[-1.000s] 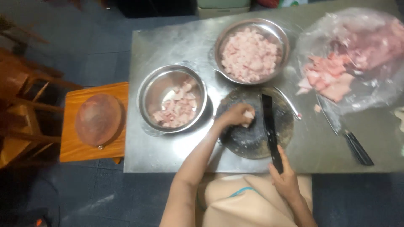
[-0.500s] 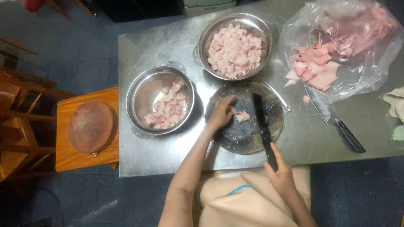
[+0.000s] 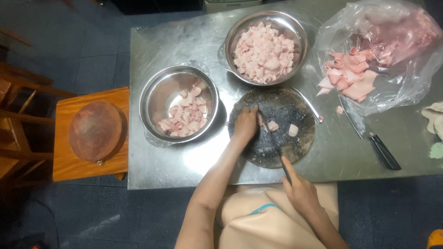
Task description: Using a knife to cut meat into smaller pieces and sorting them into different metal bowls on a stainless steel table.
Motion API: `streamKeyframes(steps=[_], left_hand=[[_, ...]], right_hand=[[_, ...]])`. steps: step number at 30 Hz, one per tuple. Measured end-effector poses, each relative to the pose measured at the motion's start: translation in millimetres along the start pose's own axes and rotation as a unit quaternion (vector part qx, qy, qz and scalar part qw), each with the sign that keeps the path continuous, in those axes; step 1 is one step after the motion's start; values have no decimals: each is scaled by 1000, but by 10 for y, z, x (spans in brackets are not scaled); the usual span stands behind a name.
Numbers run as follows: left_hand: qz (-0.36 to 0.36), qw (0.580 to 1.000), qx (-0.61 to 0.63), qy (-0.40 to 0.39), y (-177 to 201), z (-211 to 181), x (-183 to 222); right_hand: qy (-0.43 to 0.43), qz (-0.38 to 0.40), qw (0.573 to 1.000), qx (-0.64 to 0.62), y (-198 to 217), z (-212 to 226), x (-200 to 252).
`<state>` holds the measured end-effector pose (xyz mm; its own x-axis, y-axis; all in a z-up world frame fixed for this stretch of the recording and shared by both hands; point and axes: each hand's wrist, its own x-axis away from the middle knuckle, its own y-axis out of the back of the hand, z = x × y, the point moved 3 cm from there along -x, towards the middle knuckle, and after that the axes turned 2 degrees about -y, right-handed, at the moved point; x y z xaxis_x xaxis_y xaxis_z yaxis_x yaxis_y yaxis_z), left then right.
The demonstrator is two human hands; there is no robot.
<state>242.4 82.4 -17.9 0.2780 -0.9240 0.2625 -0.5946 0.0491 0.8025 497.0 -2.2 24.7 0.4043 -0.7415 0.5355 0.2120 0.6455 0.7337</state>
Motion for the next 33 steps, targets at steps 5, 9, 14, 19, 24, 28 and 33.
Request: streamKeyframes(steps=[5, 9, 14, 19, 24, 28, 33], left_hand=[[-27, 1000, 1, 8, -286, 152, -11], [-33, 999, 23, 11, -293, 68, 173], [-81, 996, 19, -11, -241, -12, 200], [-123, 992, -26, -32, -186, 86, 206], [-134, 991, -3, -8, -385, 256, 89], [-138, 990, 0, -10, -421, 270, 110], [-171, 985, -14, -15, -627, 338, 12]], right_hand=[[-19, 16, 1000, -16, 39, 62, 72], [-27, 60, 998, 13, 17, 97, 113], [-48, 85, 995, -7, 273, 492, -168], [7, 53, 998, -20, 338, 790, -618], [-20, 76, 997, 21, 208, 595, -553], [-43, 86, 995, -4, 361, 558, -92], [-54, 69, 996, -23, 423, 509, 172]])
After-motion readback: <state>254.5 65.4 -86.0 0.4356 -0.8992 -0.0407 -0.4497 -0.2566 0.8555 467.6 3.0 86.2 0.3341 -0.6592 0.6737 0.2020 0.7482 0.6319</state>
